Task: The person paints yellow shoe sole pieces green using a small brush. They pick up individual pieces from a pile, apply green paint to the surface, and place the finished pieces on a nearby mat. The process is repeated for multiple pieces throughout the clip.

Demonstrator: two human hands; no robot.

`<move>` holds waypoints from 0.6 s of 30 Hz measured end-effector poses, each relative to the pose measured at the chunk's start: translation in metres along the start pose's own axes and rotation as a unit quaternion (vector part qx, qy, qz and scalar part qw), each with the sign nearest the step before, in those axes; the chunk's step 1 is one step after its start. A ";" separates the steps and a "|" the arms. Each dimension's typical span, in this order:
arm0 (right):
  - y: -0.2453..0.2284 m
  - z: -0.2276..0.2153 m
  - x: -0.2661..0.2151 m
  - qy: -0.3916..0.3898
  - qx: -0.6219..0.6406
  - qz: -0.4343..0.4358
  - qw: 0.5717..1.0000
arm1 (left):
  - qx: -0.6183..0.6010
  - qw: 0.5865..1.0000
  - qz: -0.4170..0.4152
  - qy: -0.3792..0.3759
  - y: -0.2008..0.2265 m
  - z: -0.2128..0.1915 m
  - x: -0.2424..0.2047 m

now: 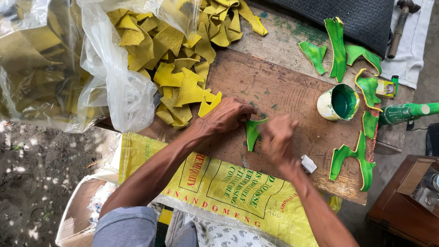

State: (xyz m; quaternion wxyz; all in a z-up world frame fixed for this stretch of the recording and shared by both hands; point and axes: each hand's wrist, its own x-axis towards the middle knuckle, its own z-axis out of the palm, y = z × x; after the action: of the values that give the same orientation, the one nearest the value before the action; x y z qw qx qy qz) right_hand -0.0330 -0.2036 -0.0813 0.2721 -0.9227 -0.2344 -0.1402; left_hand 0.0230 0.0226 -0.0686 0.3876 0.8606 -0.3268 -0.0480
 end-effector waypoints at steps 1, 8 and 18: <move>0.020 -0.006 0.020 0.024 -0.005 0.035 0.999 | -0.002 1.000 -0.010 -0.001 0.001 0.001 0.000; 0.015 -0.021 0.030 0.085 0.067 0.057 0.992 | -0.077 0.996 -0.046 -0.004 0.003 -0.014 0.005; 0.010 -0.040 -0.030 0.110 0.060 0.149 0.981 | -0.055 0.996 0.030 0.064 -0.019 -0.011 0.040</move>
State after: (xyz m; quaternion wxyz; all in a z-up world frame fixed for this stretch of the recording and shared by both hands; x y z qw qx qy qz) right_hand -0.0590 -0.2445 -0.0649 0.3688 -0.9082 -0.0712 -0.1846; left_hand 0.0677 0.0145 -0.0676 0.4562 0.8288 -0.3241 0.0012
